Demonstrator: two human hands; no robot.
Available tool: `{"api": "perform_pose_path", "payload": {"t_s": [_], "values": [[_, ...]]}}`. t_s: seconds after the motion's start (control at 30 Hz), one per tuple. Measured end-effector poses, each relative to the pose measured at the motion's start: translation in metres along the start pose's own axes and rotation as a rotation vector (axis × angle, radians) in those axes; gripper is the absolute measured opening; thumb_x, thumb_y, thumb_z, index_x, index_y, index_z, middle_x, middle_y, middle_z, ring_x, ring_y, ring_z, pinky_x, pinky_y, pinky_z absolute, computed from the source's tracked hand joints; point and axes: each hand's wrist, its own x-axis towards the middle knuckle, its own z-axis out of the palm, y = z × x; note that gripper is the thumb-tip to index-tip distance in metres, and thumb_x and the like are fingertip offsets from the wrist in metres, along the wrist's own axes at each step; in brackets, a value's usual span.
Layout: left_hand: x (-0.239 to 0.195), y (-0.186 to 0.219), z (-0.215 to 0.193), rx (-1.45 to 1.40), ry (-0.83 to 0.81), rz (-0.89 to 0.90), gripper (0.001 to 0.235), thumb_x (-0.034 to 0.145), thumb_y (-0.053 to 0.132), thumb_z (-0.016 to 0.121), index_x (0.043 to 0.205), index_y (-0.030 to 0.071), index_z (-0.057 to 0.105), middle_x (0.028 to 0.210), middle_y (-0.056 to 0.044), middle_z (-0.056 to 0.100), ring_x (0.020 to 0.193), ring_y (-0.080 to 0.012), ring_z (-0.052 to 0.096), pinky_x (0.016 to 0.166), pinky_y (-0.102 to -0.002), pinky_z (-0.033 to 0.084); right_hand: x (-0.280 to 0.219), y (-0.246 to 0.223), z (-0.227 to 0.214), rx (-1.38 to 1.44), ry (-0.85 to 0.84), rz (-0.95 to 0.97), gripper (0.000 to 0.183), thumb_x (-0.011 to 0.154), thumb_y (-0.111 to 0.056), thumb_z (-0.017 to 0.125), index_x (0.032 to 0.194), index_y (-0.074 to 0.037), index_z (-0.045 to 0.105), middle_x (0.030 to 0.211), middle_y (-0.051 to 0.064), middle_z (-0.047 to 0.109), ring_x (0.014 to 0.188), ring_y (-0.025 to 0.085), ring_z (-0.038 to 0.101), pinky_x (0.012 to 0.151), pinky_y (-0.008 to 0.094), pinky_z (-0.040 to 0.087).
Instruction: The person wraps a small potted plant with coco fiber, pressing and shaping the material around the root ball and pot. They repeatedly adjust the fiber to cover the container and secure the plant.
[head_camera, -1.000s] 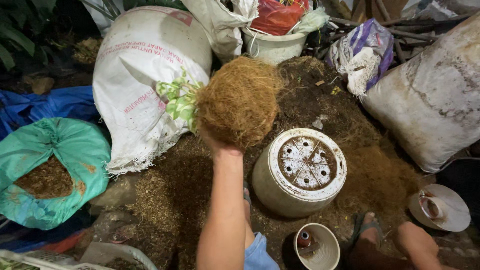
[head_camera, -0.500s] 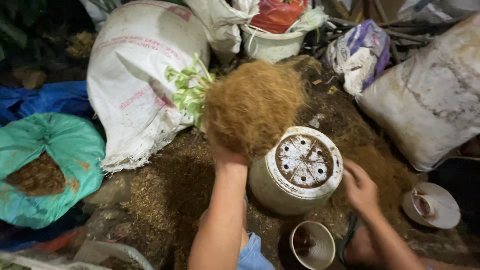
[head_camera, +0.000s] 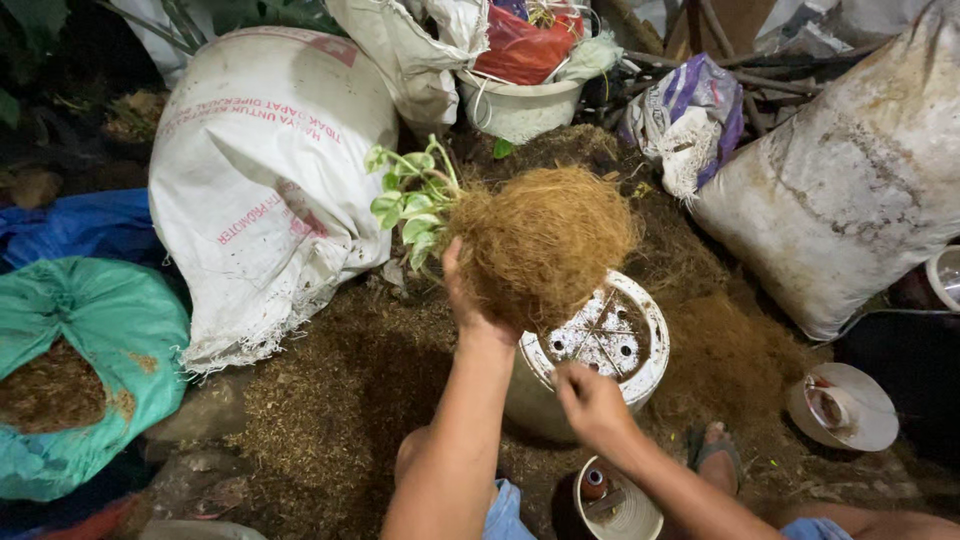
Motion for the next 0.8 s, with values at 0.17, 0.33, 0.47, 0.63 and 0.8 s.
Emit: {"api": "perform_pose_path", "payload": {"t_s": [0.17,0.33,0.47,0.63,0.8], "values": [[0.013,-0.003,-0.015,-0.044,-0.307,-0.047,0.068,0.093,0.056,0.043,0.143,0.011,0.055,0.140,-0.016,0.060,0.129,-0.0366,0.055,0.103,-0.057,0.047,-0.043,-0.089,-0.112,-0.402,-0.374,-0.555,0.015,0.081,-0.012,0.071,0.086,-0.004,0.059,0.075,0.014,0.062,0.068,0.037,0.064,0.057,0.048,0.052],[0.021,-0.020,-0.025,0.234,-0.302,-0.055,0.065,0.094,0.047,0.054,0.142,0.002,0.055,0.138,-0.020,0.060,0.124,-0.0356,0.059,0.101,-0.053,0.052,0.012,-0.152,-0.215,-0.827,-0.208,-0.992,0.053,0.061,-0.020,0.072,0.112,-0.008,0.066,0.096,0.010,0.060,0.073,0.032,0.063,0.056,0.043,0.050],[0.014,-0.036,-0.026,0.223,-0.458,-0.147,0.065,0.094,0.040,0.066,0.144,0.001,0.055,0.137,-0.016,0.060,0.122,-0.0320,0.059,0.104,-0.048,0.051,0.091,-0.151,-0.233,-0.992,-0.089,-1.001,0.035,0.073,-0.014,0.072,0.108,-0.016,0.070,0.099,0.011,0.060,0.070,0.033,0.063,0.055,0.046,0.051],[-0.004,-0.036,-0.021,0.415,-0.455,-0.239,0.072,0.080,0.046,0.067,0.139,0.004,0.058,0.128,-0.017,0.067,0.115,-0.0326,0.066,0.095,-0.052,0.055,0.134,-0.067,-0.196,-0.423,-0.107,-0.421,0.014,0.096,-0.021,0.065,0.105,-0.015,0.072,0.097,0.005,0.065,0.085,0.021,0.063,0.074,0.034,0.054],[-0.009,-0.033,-0.021,0.429,-0.499,-0.304,0.075,0.080,0.046,0.069,0.140,0.002,0.057,0.129,-0.018,0.066,0.115,-0.0333,0.065,0.097,-0.050,0.054,0.118,0.026,-0.160,0.249,-0.072,-0.028,0.022,0.099,-0.027,0.064,0.109,-0.011,0.075,0.109,0.002,0.075,0.101,0.015,0.069,0.093,0.031,0.056]]}}
